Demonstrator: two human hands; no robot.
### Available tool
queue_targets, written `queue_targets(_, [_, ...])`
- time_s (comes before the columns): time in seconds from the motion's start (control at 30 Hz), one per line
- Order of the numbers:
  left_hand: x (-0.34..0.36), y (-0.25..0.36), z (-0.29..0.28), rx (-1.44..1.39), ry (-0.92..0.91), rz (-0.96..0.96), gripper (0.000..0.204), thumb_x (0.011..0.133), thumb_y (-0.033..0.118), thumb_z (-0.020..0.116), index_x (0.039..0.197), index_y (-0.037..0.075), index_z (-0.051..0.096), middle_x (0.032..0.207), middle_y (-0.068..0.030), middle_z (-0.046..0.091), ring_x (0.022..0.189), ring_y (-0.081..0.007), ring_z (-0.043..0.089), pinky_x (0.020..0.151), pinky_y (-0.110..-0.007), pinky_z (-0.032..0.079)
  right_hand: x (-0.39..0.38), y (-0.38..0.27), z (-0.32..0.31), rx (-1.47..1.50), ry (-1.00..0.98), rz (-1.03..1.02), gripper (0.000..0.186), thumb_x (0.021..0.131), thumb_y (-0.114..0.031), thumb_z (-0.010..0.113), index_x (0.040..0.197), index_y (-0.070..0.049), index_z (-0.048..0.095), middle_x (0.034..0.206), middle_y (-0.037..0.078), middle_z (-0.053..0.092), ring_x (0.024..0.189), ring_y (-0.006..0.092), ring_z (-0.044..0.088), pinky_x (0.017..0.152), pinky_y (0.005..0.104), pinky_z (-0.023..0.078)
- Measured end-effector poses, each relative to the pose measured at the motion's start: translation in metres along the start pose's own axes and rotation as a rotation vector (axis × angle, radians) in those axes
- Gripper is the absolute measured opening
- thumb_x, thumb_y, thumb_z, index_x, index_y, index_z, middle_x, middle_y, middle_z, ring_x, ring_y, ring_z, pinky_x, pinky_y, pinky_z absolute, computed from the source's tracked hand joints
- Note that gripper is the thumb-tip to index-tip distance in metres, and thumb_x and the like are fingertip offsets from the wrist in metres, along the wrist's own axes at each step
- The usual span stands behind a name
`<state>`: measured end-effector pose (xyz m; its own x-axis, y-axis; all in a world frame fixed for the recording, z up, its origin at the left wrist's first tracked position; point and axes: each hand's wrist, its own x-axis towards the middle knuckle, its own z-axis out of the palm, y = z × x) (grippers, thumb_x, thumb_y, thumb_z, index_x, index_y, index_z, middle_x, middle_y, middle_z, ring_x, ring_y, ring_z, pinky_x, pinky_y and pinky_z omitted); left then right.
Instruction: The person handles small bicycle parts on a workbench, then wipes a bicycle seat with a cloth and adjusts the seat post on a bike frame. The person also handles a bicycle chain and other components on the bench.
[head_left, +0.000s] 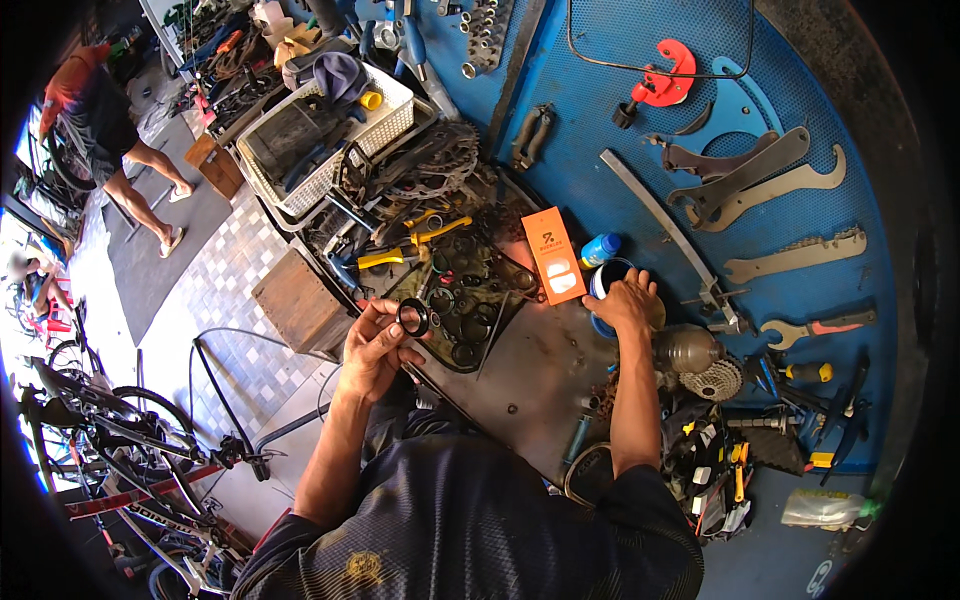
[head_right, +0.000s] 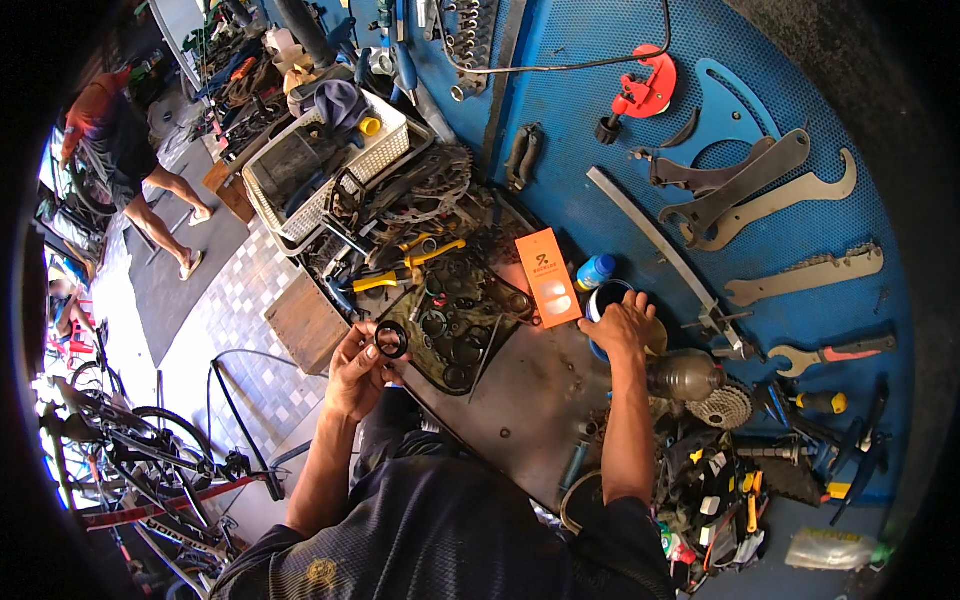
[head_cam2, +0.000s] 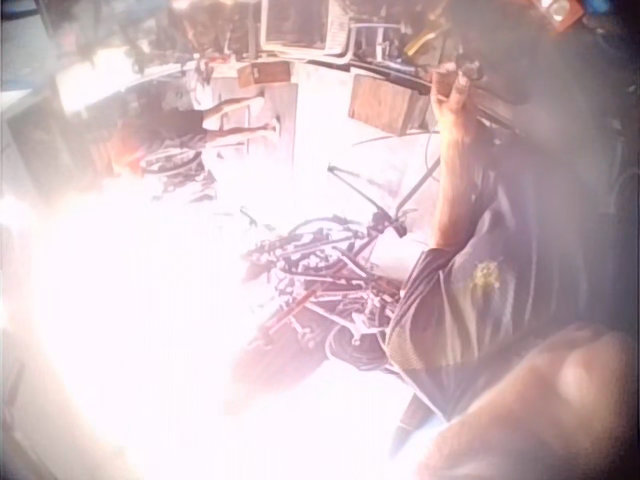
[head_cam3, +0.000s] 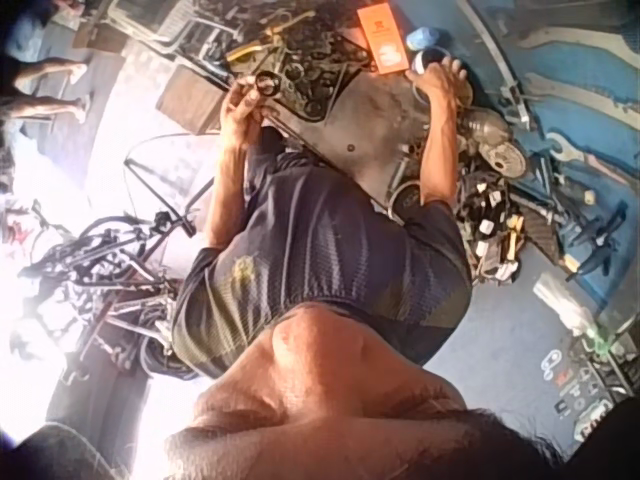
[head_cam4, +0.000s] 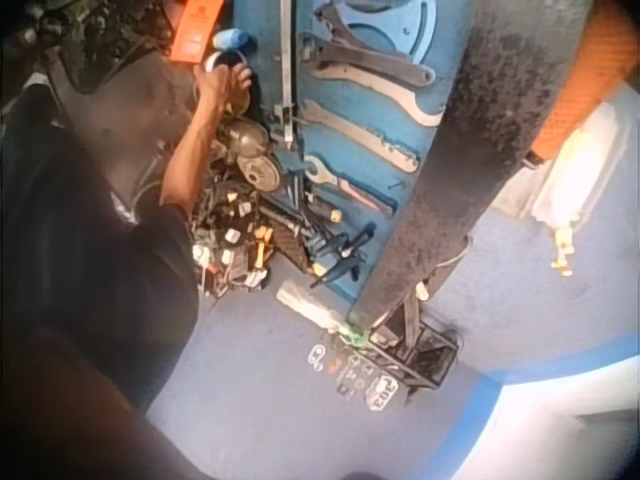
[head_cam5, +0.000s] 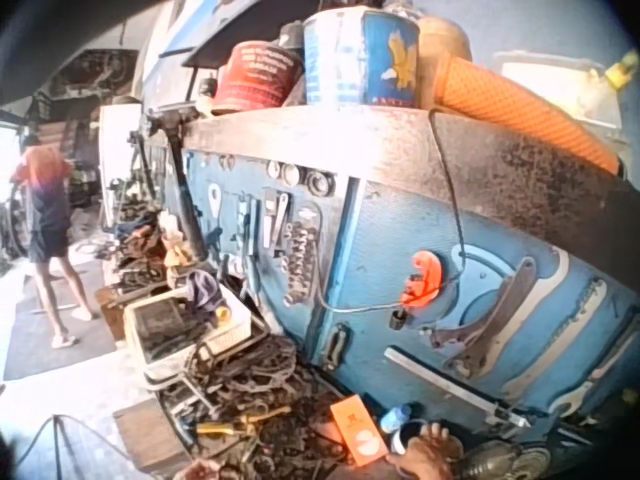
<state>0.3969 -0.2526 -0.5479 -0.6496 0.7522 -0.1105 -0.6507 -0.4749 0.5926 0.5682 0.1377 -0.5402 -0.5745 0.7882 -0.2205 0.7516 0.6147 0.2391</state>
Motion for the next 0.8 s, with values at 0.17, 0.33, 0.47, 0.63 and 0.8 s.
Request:
queue_targets(0.17, [0.001, 0.004, 0.003, 0.032, -0.027, 0.032, 0.054, 0.096, 0.007, 0.073, 0.145, 0.005, 0.049, 0.125, -0.0148, 0.065, 0.109, -0.0308, 0.072, 0.077, -0.04, 0.068, -0.007, 0.001, -0.001, 0.023, 0.093, -0.003, 0.065, 0.075, -0.06, 0.082, 0.112, -0.007, 0.078, 0.13, 0.012, 0.062, 0.129, 0.0306, 0.047, 0.109, 0.0468, 0.037])
queue_targets(0.33, [0.002, 0.007, 0.003, 0.107, -0.079, 0.045, 0.059, 0.094, 0.005, 0.075, 0.148, 0.002, 0.051, 0.129, -0.0143, 0.062, 0.113, -0.0262, 0.069, 0.081, -0.041, 0.067, -0.034, -0.003, -0.031, 0.222, 0.332, -0.006, 0.055, 0.081, -0.045, 0.083, 0.121, -0.011, 0.067, 0.12, 0.013, 0.062, 0.124, 0.0339, 0.051, 0.104, 0.048, 0.042])
queue_targets(0.47, [0.006, 0.01, 0.008, 0.226, -0.145, 0.039, 0.057, 0.095, -0.004, 0.069, 0.149, 0.001, 0.051, 0.133, -0.0088, 0.062, 0.111, -0.0167, 0.064, 0.09, -0.04, 0.063, -0.074, -0.019, -0.074, 0.794, 0.599, -0.471, 0.031, 0.086, -0.02, 0.078, 0.114, -0.01, 0.067, 0.116, 0.015, 0.062, 0.113, 0.0357, 0.055, 0.099, 0.0481, 0.044])
queue_targets(0.63, [0.016, 0.019, 0.027, 0.394, -0.218, 0.024, 0.055, 0.096, -0.007, 0.067, 0.148, -0.001, 0.052, 0.139, -0.0085, 0.061, 0.112, -0.013, 0.062, 0.094, -0.034, 0.06, -0.12, -0.072, -0.103, 0.933, 0.347, -0.966, 0.044, 0.082, -0.009, 0.073, 0.125, -0.019, 0.072, 0.116, 0.009, 0.056, 0.109, 0.0288, 0.056, 0.096, 0.0418, 0.049])
queue_targets(0.8, [0.02, 0.032, 0.045, 0.476, -0.238, 0.014, 0.056, 0.095, -0.008, 0.068, 0.148, -0.003, 0.052, 0.143, -0.0085, 0.058, 0.114, -0.0127, 0.062, 0.094, -0.031, 0.059, -0.122, -0.104, -0.115, 0.642, 0.474, -1.087, 0.051, 0.08, -0.011, 0.076, 0.128, -0.025, 0.068, 0.117, 0.007, 0.054, 0.11, 0.0306, 0.055, 0.097, 0.0454, 0.049])
